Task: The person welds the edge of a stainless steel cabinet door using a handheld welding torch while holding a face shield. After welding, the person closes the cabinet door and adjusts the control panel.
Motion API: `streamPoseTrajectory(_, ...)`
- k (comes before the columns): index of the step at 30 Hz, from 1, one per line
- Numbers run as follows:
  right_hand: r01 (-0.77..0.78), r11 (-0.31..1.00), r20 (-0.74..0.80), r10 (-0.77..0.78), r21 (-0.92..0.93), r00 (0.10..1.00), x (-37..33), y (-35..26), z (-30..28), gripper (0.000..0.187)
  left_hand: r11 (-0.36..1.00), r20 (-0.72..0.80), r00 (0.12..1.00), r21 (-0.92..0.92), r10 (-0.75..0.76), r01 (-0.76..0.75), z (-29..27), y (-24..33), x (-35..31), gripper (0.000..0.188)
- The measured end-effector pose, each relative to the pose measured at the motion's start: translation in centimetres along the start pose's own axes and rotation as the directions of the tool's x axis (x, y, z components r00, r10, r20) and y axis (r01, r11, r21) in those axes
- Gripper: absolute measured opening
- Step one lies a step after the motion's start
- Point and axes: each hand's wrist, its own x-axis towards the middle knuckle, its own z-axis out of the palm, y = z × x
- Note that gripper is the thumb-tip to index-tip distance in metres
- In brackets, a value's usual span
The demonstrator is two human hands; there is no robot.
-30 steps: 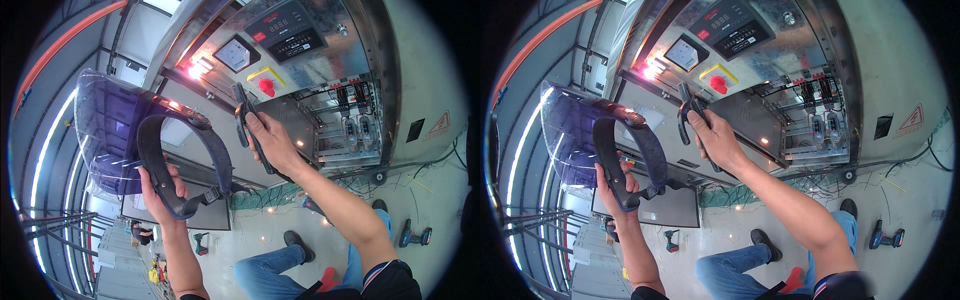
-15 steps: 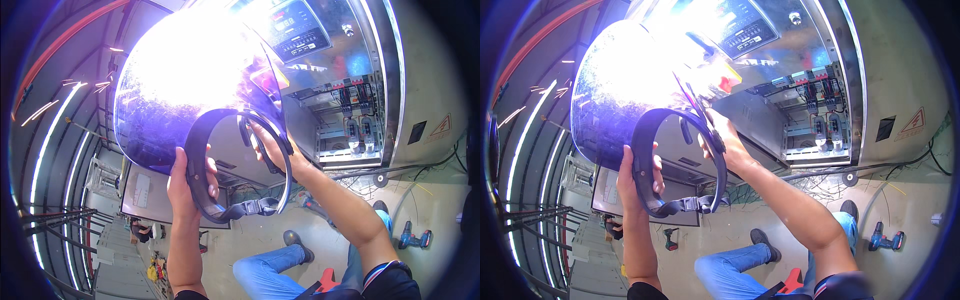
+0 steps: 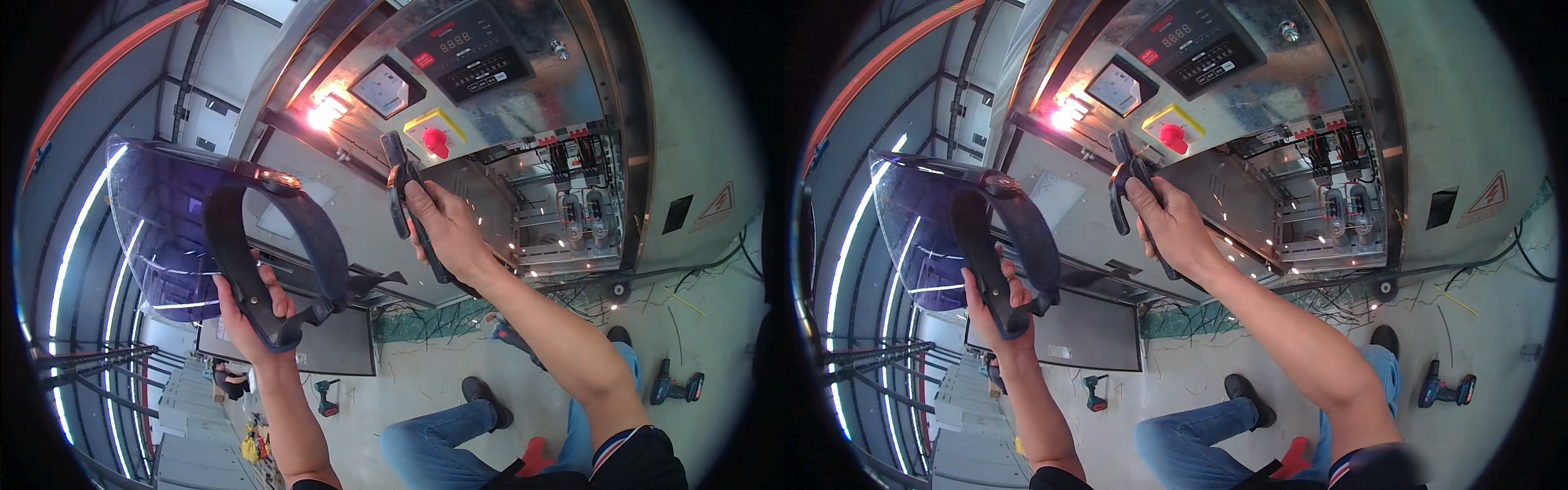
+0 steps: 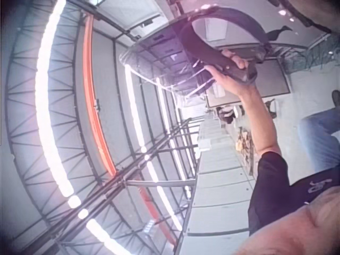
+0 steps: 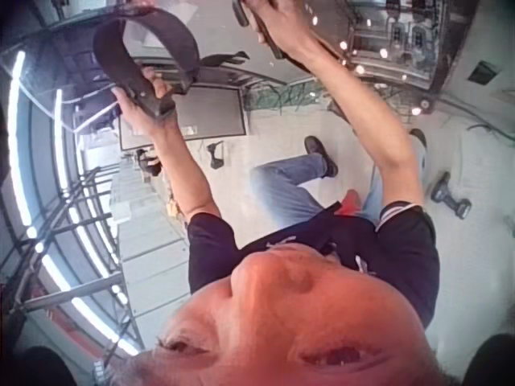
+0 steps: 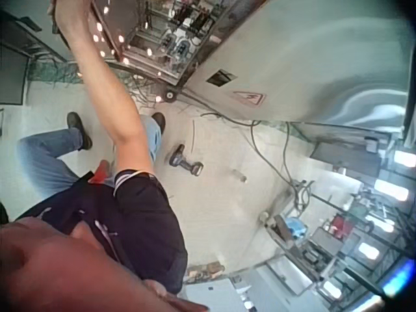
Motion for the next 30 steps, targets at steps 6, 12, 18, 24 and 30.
streamPoseTrajectory(6,-0.001,1.000,0.004,0.001,-0.015,1.000,0.5,1.0,-0.1,0.056,0.999,0.036,0.999,0.040,-0.022,0.020,0.5,-0.7,-0.3,0.059)
streamPoseTrajectory(12,-0.001,1.000,0.013,0.001,0.003,1.000,0.5,1.0,0.1,0.056,0.993,0.056,0.994,0.077,-0.089,0.084,1.1,-1.2,-0.4,0.060)
streamPoseTrajectory(18,-0.055,0.996,0.003,0.056,-0.066,0.998,0.2,0.3,0.2,0.051,0.940,-0.100,0.969,0.240,-0.225,0.243,4.1,-1.9,-1.1,0.062)
streamPoseTrajectory(24,0.127,0.947,-0.013,-0.136,-0.296,0.991,0.9,4.3,-0.8,0.033,0.935,0.084,0.951,0.225,-0.299,0.274,4.3,-2.7,-0.6,0.059)
streamPoseTrajectory(30,0.143,0.987,0.008,-0.144,0.068,0.989,0.3,1.4,0.0,0.056,0.991,0.138,0.982,0.062,-0.129,0.121,2.1,-2.5,-0.2,0.061)
